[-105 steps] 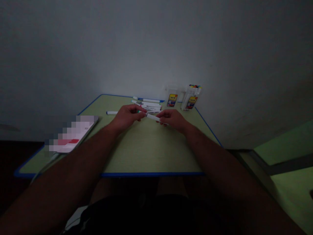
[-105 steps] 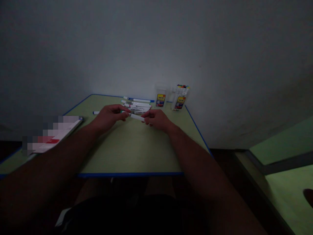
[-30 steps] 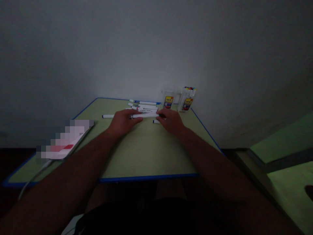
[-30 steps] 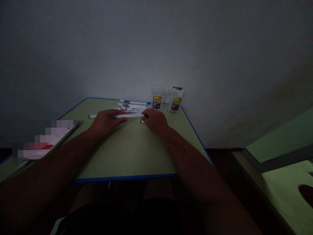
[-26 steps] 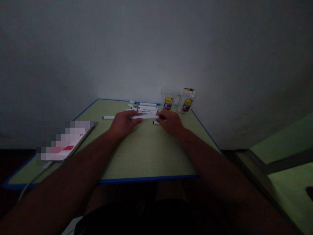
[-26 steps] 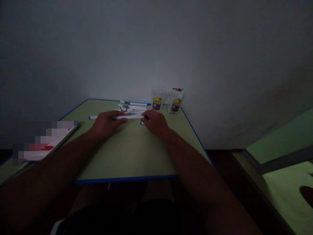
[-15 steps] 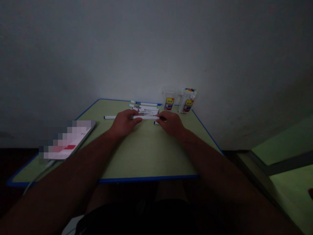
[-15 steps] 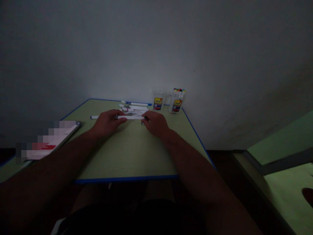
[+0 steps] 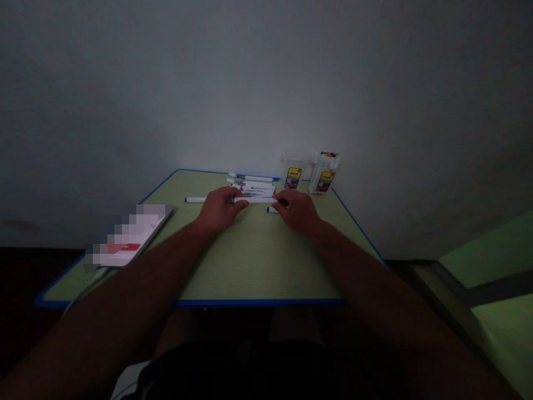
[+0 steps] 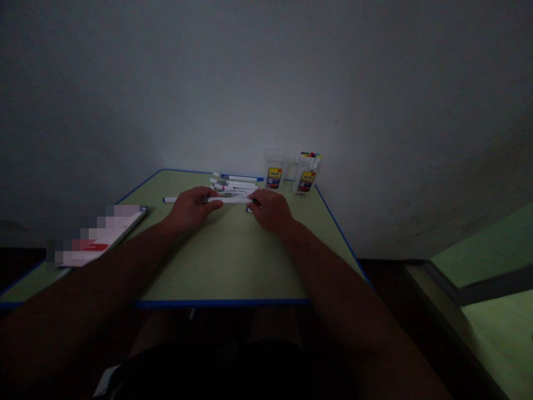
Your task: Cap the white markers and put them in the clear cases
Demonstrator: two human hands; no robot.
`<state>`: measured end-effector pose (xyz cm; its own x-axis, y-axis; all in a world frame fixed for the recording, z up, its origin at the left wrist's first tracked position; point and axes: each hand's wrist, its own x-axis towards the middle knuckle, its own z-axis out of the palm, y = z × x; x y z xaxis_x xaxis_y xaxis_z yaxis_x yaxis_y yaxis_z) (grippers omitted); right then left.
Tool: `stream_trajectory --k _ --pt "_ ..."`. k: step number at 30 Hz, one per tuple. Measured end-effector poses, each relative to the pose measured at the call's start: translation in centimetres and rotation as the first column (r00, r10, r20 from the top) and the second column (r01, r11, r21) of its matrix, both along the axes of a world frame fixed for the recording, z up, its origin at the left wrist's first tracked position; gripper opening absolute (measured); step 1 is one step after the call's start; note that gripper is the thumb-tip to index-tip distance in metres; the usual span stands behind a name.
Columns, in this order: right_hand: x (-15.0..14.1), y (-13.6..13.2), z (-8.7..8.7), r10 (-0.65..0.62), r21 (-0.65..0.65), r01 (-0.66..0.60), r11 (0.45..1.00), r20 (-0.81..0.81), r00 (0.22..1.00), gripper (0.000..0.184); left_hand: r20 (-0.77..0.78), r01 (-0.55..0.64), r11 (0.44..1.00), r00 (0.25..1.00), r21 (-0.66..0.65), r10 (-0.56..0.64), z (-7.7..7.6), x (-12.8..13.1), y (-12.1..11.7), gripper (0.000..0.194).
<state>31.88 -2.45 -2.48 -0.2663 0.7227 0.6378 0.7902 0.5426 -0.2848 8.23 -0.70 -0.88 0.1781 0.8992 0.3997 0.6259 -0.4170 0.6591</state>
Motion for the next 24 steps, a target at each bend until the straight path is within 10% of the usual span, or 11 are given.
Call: stream_trajectory --k 24 --pt "0.3 0.6 0.2 -0.080 -0.044 0.078 0.996 -0.056 0.995 0.016 0.443 0.098 0.989 0.895 -0.109 -0.040 -0.8 -0.3 1.1 0.025"
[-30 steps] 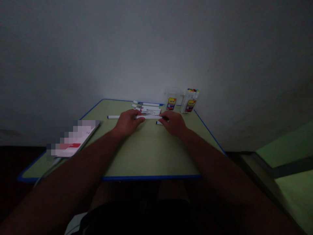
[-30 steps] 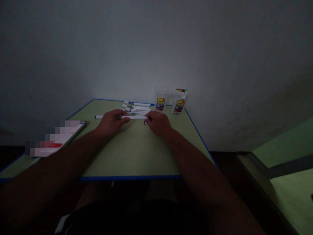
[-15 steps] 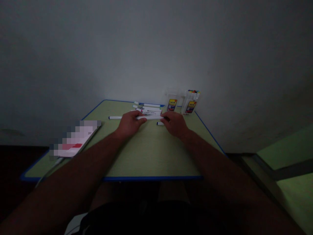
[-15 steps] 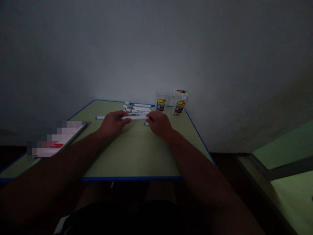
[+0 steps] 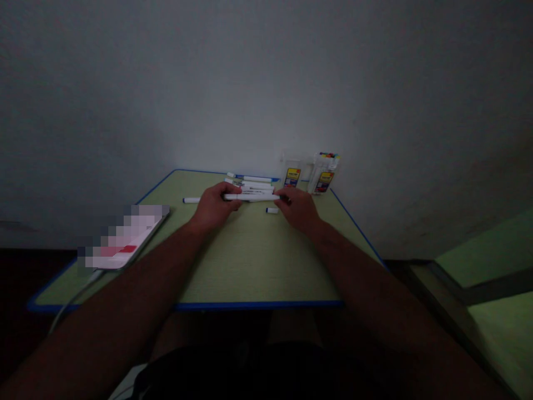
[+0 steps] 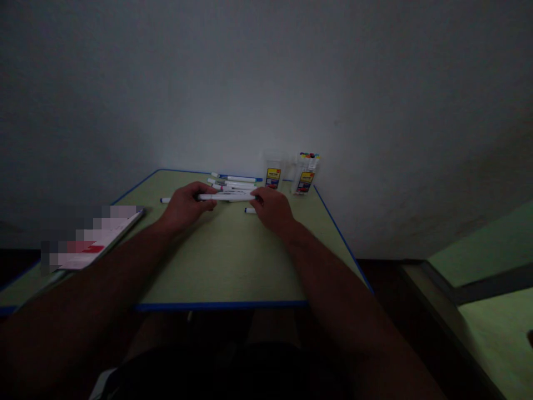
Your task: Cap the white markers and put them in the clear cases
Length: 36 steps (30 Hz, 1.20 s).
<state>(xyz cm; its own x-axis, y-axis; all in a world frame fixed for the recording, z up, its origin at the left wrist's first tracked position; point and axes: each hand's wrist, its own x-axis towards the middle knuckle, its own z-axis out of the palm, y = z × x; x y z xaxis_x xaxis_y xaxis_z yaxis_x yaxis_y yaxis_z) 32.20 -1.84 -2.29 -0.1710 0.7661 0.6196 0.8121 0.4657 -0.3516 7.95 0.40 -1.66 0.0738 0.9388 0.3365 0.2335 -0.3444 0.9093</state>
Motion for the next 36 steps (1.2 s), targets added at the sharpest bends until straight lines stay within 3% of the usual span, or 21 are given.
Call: stream_trajectory --k 4,7,10,17,24,36 --pt "0.1 0.2 -0.2 -0.015 -0.040 0.014 0.999 -0.010 1.000 0.016 0.176 0.043 0.998 0.984 -0.036 -0.036 -0.1 -0.1 0.1 0.032" --pt "0.2 0.4 -0.5 -0.020 -0.095 0.020 0.995 0.006 1.000 0.017 0.369 0.133 0.987 0.925 -0.086 -0.092 -0.1 -0.1 0.1 0.037" --pt "0.0 0.4 -0.8 -0.024 -0.135 0.027 0.990 0.023 0.999 0.018 0.453 0.202 0.973 0.881 -0.106 -0.134 0.2 0.1 -0.1 0.037" --pt "-0.4 0.1 -0.6 -0.003 -0.167 0.008 0.986 0.027 1.000 0.015 0.422 0.269 0.957 0.884 -0.105 -0.202 0.3 0.4 -0.5 0.026" --pt "-1.1 -0.4 -0.5 0.073 -0.180 -0.068 0.981 0.021 0.997 0.020 0.384 0.332 0.933 0.886 -0.136 -0.259 -0.2 0.3 -0.4 0.030" --pt "-1.5 -0.7 -0.2 0.067 -0.160 -0.066 0.985 0.000 0.998 0.014 0.396 0.239 0.957 0.905 -0.166 -0.157 0.0 0.1 -0.1 0.025"
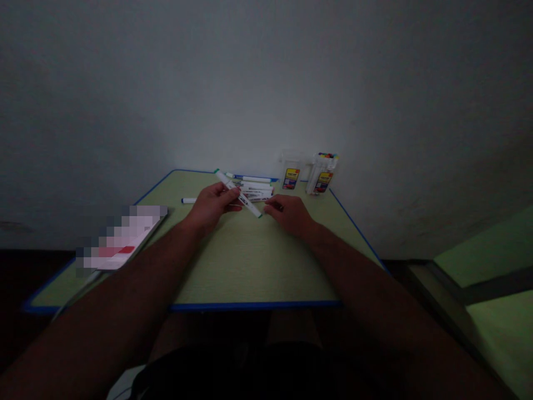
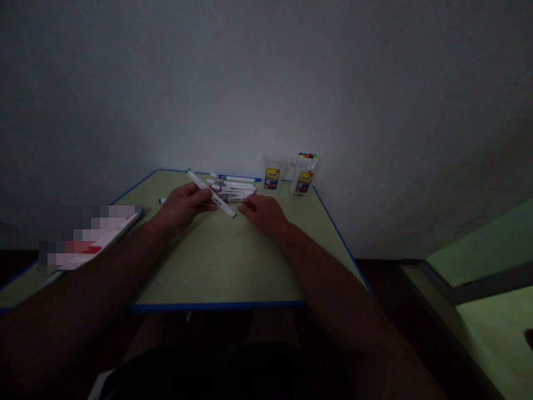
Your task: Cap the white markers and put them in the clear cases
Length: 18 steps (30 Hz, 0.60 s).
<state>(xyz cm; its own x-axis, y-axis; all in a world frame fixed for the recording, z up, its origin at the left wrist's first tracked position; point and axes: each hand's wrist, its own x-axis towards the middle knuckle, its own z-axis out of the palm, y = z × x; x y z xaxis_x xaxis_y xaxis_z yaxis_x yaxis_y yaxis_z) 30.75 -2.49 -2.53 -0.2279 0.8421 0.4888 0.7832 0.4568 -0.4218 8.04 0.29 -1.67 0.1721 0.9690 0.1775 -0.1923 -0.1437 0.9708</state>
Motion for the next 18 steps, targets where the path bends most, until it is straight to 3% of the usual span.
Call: stream_trajectory --k 6,18 --pt "0.2 0.1 -0.2 0.026 0.030 -0.026 0.999 -0.003 1.000 0.014 0.044 -0.034 0.995 0.998 -0.092 0.038 0.4 0.0 0.0 0.015" --pt "0.3 0.1 -0.2 0.032 0.024 -0.032 0.999 -0.018 0.999 0.015 0.054 -0.032 0.983 0.998 -0.178 0.043 1.2 0.4 -0.4 0.016"
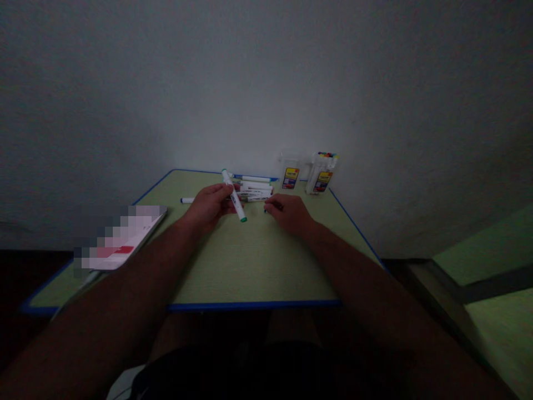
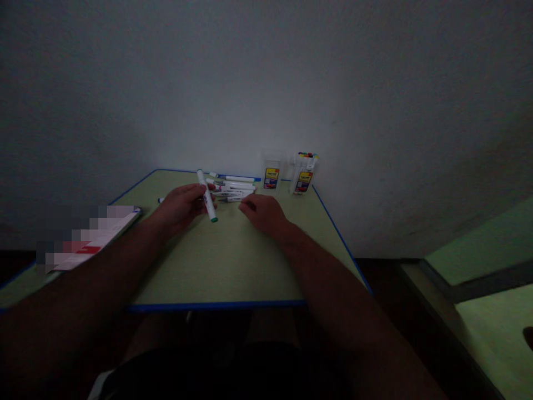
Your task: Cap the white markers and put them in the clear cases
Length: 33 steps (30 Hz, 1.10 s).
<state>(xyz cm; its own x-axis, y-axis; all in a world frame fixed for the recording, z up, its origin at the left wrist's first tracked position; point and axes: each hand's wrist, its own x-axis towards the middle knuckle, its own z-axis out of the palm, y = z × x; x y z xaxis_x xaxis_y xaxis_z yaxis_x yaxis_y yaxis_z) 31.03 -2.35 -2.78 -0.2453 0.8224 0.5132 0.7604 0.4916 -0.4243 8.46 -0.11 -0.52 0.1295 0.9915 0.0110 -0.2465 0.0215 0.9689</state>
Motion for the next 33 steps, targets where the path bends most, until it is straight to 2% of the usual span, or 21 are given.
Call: stream_trajectory --k 7,14,19,24,28,33 --pt "0.0 0.1 -0.1 0.000 0.009 0.000 1.000 0.002 1.000 0.016 -0.036 0.027 0.999 0.999 0.044 -0.025 -0.2 -0.1 -0.2 0.021" --pt "-0.1 -0.1 0.0 -0.004 -0.005 0.004 1.000 -0.026 1.000 0.016 -0.276 0.039 0.966 0.960 0.255 0.034 -0.9 -0.3 0.2 0.026" --pt "-0.1 0.2 -0.1 -0.011 -0.010 0.009 1.000 -0.143 0.990 0.015 -0.432 0.116 0.957 0.902 0.267 0.011 -0.7 -0.3 -0.4 0.039" --pt "0.1 1.1 -0.6 -0.026 -0.111 -0.021 0.994 -0.406 0.914 0.024 -0.560 0.203 0.939 0.828 0.276 -0.015 -0.5 -0.4 -0.7 0.043" --pt "0.2 1.4 -0.6 -0.019 -0.204 -0.128 0.971 -0.594 0.804 0.029 -0.613 0.280 0.910 0.789 0.306 -0.036 -0.8 -0.4 -0.5 0.042" --pt "0.1 0.9 0.1 -0.009 -0.245 -0.207 0.947 -0.666 0.746 0.023 -0.717 0.321 0.887 0.697 0.332 0.016 -1.1 -0.4 -0.3 0.043"
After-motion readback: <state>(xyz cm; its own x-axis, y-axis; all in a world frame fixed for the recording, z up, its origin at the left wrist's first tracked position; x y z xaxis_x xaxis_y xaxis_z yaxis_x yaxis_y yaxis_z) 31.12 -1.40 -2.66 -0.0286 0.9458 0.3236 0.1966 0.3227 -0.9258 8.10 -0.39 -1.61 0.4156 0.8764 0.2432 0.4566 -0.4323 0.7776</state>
